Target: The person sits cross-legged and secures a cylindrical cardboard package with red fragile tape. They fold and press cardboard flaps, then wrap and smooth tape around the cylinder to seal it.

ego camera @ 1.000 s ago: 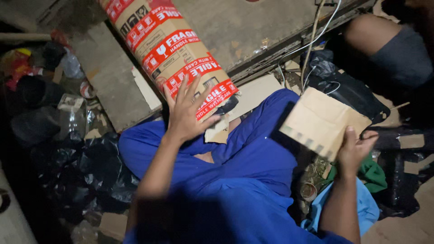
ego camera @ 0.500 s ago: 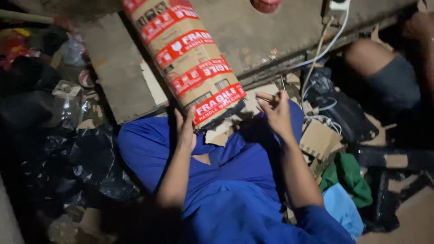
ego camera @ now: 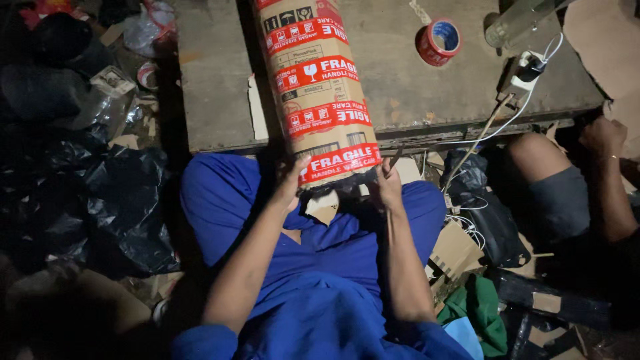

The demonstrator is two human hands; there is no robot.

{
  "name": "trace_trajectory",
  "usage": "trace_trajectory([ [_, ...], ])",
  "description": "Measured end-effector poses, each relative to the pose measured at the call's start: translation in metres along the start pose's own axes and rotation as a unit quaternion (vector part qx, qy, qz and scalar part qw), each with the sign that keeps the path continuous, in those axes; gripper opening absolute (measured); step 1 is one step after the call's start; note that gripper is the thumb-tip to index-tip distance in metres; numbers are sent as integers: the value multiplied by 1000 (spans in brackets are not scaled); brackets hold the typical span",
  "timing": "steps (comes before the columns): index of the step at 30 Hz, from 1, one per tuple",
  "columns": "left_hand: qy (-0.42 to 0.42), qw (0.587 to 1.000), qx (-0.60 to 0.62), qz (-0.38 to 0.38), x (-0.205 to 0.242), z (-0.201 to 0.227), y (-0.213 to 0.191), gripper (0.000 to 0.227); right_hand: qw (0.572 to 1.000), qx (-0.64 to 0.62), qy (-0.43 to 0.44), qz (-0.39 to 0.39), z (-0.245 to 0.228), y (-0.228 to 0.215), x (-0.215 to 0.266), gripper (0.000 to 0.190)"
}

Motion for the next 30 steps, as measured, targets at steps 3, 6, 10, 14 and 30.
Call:
trace_trajectory([
  [3,-45,998,39,17,-3,5,-6,57,998,-58,-28,-28,-22,23,4,37],
  [6,-14,999,5,39,10,27,-28,56,1000,16,10,24,-45,39,35,39],
  [10,-3,999,-32,26,6,40,-30,57,991,-28,118,60,-77,56,59,35],
  [14,1,998,-58,17,13,20,-23,73,991,88,11,104,-129,40,62,40],
  [30,-81,834,-546,-15,7,37,-43,77,870,-472,136,49,-70,59,42,18],
])
Point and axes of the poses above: each hand's wrist, its own x-axis away from the middle knuckle, its own y-axis out of the palm, z = x × y, the point moved 10 cm from there along -x, towards the middle knuckle, and after that the axes turned 10 degrees about x, right-handed, at the moved point
